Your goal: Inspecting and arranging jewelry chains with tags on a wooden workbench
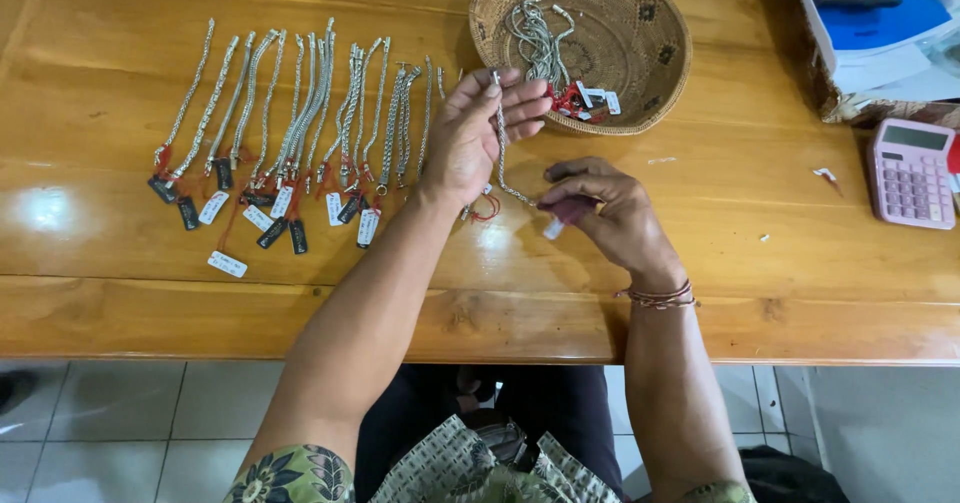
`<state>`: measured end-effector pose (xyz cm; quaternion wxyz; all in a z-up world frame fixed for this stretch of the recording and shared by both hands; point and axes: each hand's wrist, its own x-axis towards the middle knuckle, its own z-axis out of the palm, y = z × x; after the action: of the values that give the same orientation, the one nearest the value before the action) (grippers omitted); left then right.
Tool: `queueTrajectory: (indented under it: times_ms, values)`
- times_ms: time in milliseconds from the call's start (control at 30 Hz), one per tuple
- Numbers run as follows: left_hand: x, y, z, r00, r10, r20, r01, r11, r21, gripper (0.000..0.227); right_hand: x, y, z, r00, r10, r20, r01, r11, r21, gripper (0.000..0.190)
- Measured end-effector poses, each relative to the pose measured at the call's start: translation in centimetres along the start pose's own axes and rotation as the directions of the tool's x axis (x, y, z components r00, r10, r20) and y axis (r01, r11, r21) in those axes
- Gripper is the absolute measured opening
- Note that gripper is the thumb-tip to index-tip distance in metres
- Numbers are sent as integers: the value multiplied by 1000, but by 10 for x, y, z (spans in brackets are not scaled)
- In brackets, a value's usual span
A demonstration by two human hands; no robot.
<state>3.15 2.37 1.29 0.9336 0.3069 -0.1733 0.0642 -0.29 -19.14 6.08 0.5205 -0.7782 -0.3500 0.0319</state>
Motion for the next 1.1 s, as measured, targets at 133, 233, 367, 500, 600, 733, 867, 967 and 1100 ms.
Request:
queueTrajectory:
  times_ms: [133,233,367,500,600,733,867,967,1100]
  values:
    - [-5,-10,16,1000,1,-13,-1,1000,-31,23,7,-3,10,993,102,-66,-87,975,206,21]
    - [-9,-26,20,1000,3,-31,-3,1000,-5,23,30,-2,19,977,69,-200,-35,985,168,14]
    - [-12,-35,23,994,49,-103,-37,993,110,20,52,13,24,948,71,-311,-107,989,-99,14]
    - [-13,-33,17,980,45,-193,-14,987,160,20,54,22,35,945,182,-271,-226,963,-143,4]
    - [-13,-47,0,968,-8,-251,52,984,168,22,49,26,32,979,102,-178,-123,986,-113,12]
    - [-8,-46,3,985,-26,-169,56,983,175,24,44,15,43,967,141,-213,-112,983,145,6]
    - [-13,-32,33,971,48,-234,11,969,245,20,44,28,33,967,142,-211,-128,989,79,24]
    - [-15,-29,37,976,8,-219,42,975,219,19,40,46,36,963,145,-229,-121,986,115,32]
    - [-16,-23,36,970,-43,-241,90,978,188,18,44,7,46,961,143,-235,-25,897,442,23]
